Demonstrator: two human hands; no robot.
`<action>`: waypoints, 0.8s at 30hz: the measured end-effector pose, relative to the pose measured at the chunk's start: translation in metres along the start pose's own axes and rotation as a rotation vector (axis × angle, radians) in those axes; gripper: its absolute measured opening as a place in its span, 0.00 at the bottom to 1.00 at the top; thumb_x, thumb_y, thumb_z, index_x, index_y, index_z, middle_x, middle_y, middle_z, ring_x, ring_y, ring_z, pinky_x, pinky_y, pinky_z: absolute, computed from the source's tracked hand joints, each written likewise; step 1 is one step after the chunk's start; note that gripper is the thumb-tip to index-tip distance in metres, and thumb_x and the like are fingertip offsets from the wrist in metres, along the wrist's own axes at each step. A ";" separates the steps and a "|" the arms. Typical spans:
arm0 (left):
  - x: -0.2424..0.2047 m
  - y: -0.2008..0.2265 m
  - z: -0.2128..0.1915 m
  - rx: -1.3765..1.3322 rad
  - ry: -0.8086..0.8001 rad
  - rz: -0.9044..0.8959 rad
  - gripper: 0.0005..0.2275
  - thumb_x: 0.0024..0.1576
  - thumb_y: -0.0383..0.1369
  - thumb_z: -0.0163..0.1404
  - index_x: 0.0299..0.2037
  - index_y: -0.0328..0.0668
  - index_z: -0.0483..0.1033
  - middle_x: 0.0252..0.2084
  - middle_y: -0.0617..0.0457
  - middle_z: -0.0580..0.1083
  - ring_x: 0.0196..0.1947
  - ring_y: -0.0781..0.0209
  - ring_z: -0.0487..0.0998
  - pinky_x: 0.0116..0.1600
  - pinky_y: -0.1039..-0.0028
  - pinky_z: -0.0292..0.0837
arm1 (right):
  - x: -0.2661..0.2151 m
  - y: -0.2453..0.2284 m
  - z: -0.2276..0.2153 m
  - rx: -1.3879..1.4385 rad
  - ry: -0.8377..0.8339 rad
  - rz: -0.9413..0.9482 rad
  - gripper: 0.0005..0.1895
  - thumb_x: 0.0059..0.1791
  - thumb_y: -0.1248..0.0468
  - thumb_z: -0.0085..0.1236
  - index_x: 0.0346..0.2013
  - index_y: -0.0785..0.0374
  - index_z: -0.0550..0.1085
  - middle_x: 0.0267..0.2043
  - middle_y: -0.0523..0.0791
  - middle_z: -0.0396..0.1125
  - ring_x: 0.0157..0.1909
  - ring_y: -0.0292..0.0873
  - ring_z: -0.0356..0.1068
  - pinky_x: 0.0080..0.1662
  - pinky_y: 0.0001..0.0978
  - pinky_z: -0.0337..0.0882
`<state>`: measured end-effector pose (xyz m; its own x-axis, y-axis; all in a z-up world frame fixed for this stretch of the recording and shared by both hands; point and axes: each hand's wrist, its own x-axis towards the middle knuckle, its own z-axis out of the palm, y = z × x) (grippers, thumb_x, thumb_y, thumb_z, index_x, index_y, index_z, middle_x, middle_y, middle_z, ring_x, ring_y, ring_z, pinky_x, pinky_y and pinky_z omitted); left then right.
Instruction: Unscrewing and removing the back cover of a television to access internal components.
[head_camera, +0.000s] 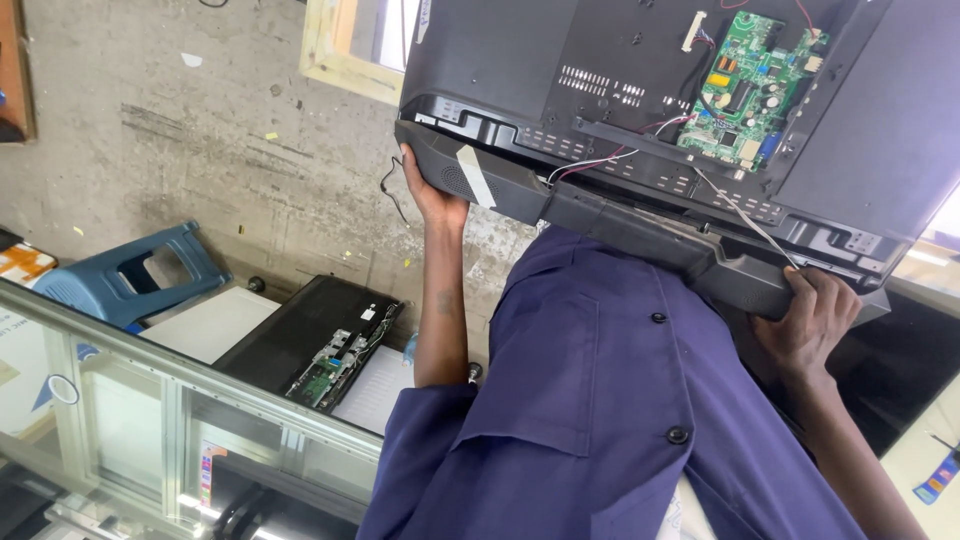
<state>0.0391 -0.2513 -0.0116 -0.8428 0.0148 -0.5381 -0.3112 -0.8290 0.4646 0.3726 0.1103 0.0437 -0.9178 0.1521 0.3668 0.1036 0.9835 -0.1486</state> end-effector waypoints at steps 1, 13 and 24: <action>0.000 0.000 -0.001 0.000 0.002 0.003 0.28 0.51 0.49 0.55 0.58 0.41 0.69 0.51 0.46 0.73 0.50 0.49 0.74 0.55 0.59 0.72 | -0.006 0.003 0.003 0.003 0.000 -0.002 0.23 0.40 0.67 0.60 0.48 0.72 0.71 0.46 0.58 0.68 0.47 0.59 0.67 0.50 0.49 0.61; 0.006 -0.002 -0.002 0.039 0.107 0.039 0.24 0.51 0.48 0.54 0.53 0.43 0.72 0.45 0.47 0.75 0.44 0.50 0.76 0.48 0.61 0.74 | -0.014 0.024 -0.002 -0.162 -0.298 0.052 0.40 0.31 0.56 0.69 0.57 0.63 0.73 0.50 0.51 0.68 0.51 0.54 0.67 0.54 0.44 0.64; 0.020 -0.005 -0.056 -0.248 0.024 0.035 0.29 0.51 0.49 0.56 0.58 0.40 0.69 0.50 0.44 0.74 0.49 0.48 0.74 0.55 0.57 0.72 | 0.007 0.028 0.003 -0.094 -0.219 -0.069 0.35 0.40 0.43 0.63 0.54 0.64 0.76 0.48 0.51 0.69 0.47 0.52 0.69 0.50 0.43 0.63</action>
<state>0.0489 -0.2783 -0.0641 -0.8398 -0.0270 -0.5423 -0.1623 -0.9406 0.2982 0.3674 0.1385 0.0394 -0.9840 0.0698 0.1638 0.0639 0.9971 -0.0406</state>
